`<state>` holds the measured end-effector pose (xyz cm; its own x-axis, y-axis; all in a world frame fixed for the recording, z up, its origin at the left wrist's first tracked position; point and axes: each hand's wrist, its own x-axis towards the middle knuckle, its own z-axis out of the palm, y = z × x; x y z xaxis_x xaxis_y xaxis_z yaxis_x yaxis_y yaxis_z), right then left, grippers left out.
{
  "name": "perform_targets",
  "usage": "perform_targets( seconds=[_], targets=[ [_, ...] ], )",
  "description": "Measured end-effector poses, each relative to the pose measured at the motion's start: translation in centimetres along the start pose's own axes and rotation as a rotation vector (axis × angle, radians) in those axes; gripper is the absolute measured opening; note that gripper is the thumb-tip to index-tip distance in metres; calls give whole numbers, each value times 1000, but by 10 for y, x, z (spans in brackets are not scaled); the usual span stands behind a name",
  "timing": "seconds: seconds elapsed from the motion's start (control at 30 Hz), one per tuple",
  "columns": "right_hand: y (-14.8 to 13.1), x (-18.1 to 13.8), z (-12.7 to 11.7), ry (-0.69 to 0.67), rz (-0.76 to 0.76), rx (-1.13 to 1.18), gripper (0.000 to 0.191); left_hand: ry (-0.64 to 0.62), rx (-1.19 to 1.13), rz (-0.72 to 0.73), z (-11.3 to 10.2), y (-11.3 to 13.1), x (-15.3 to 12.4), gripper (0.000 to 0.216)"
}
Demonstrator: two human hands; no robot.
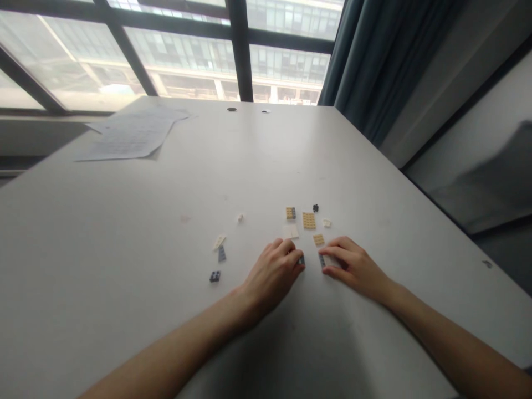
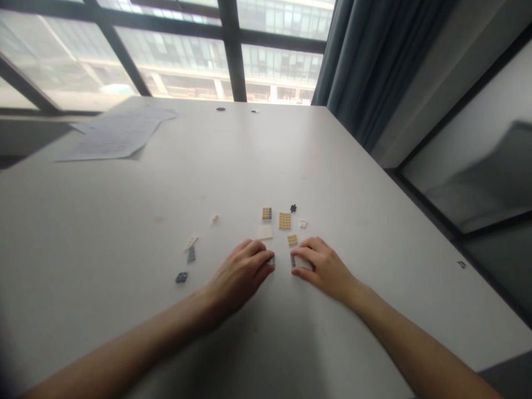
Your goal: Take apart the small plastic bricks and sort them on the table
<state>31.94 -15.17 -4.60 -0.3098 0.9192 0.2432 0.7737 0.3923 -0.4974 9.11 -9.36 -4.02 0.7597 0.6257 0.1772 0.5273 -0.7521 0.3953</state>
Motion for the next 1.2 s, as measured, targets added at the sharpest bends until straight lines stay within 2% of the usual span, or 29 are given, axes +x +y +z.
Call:
perform_targets(
  seconds=[0.1,0.23,0.27,0.33,0.4,0.47,0.57,0.77,1.03,1.2],
  targets=[
    [0,-1,0,3,7,-6,25,17,-21,-13,2,4,-2,12],
    [4,-4,1,3,1,-24,27,98,-18,-9,-9,-4,-9,46],
    [4,-4,1,4,-3,-30,28,130,4,-9,-16,-11,-13,49],
    [6,-5,2,9,-11,-39,29,202,65,-41,-35,-33,-26,40],
    [6,-6,2,18,-19,-44,30,243,82,-172,-56,-60,-42,34],
    [5,-6,2,30,-30,-46,31,194,102,-363,-71,-82,-57,40],
    [4,-6,3,51,-37,-49,30,109,119,-488,-78,-98,-71,41],
    [3,-7,2,77,-21,-53,26,100,70,-551,-72,-94,-60,30],
    [-2,-6,1,72,-1,-35,24,-69,1,-649,-88,-108,-42,29],
    [-3,-5,-1,93,0,0,23,-106,-1,-677,-87,-114,-36,25]
  ],
)
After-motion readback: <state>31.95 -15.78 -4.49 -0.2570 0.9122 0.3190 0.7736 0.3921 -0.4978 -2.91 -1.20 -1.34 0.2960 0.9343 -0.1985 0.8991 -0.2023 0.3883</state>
